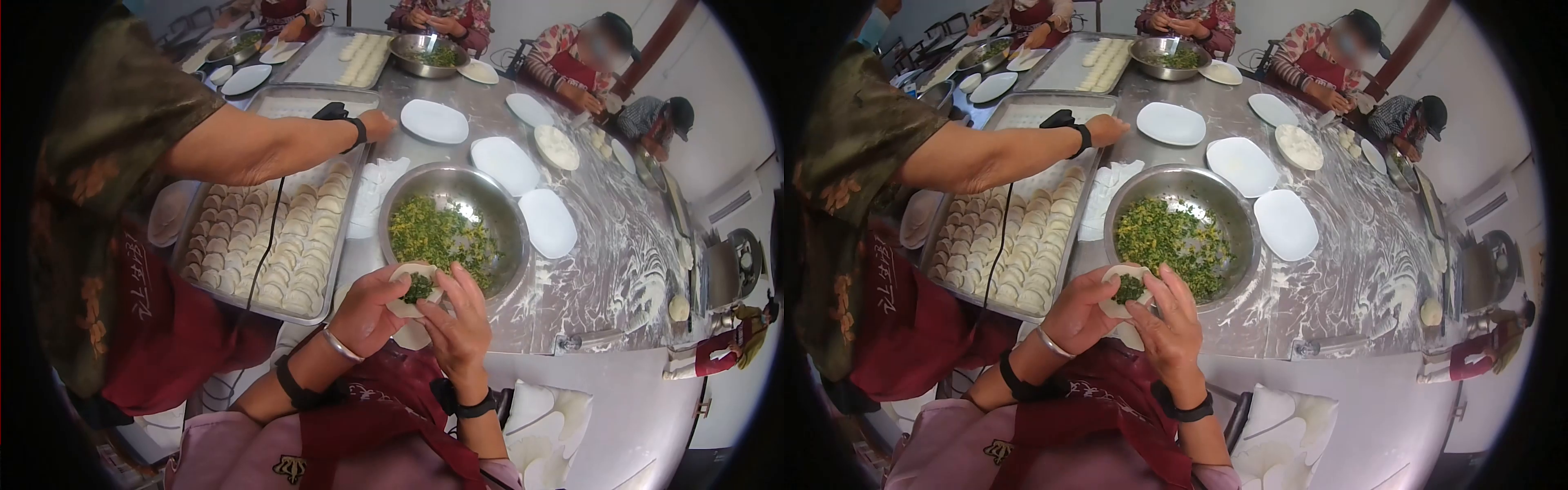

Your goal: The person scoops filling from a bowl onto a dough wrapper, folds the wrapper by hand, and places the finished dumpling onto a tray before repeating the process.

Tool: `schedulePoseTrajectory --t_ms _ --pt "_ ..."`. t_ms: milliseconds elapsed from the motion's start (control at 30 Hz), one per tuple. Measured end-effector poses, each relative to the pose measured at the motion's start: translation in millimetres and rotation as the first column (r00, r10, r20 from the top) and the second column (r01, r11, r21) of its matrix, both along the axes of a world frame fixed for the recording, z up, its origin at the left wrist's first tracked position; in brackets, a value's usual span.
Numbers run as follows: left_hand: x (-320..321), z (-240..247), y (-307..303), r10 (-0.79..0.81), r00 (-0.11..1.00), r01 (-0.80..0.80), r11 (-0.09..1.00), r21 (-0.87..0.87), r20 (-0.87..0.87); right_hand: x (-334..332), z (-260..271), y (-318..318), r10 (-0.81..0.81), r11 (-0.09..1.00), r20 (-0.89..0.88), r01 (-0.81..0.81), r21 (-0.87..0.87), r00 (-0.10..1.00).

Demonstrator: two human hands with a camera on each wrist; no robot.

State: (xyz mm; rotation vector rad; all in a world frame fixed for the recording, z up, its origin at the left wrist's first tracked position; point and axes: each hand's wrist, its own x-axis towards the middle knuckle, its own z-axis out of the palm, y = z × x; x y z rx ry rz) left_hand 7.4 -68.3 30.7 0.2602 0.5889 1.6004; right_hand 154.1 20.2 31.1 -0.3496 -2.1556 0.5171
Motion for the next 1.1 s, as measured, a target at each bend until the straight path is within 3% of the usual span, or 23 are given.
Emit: schedulePoseTrajectory --t_ms 200,367,433,500,600,700,900,1000,1100 --pt "8 3 -2 0.022 0.999 -0.023 1.000 -0.013 -0.045 -9 9 -1 -0.057 0.995 -0.058 0.052 -0.086 0.997" --pt "14 20 -5 0.049 0.985 -0.048 0.999 0.009 -0.168 -13 11 -3 -0.114 0.961 -0.148 0.071 -0.267 0.982" --pt "11 17 -4 0.072 0.878 -0.070 0.997 0.022 -0.473 -14 11 -3 -0.127 0.944 -0.168 0.067 -0.322 0.978" --pt "9 15 -3 0.092 0.680 -0.088 0.995 0.043 -0.727 -15 13 -4 -0.137 0.931 -0.172 0.067 -0.359 0.976" --pt "11 24 -4 0.123 0.593 -0.142 0.989 0.047 -0.796 -17 14 -6 -0.156 0.915 -0.182 0.072 -0.398 0.971" --pt "14 30 -4 0.135 0.621 -0.199 0.980 0.011 -0.772 -21 14 -6 -0.156 0.915 -0.215 0.059 -0.400 0.964" --pt "14 23 6 0.242 0.569 -0.268 0.958 0.101 -0.786 -28 10 -1 -0.169 0.925 -0.223 0.076 -0.372 0.960" --pt "14 12 10 0.339 0.753 -0.322 0.937 0.132 -0.565 -28 15 -10 -0.288 0.760 -0.251 0.061 -0.648 0.924" --pt "12 12 8 0.363 0.754 -0.333 0.930 0.156 -0.547 -25 4 -13 -0.286 0.658 -0.298 -0.040 -0.752 0.911"
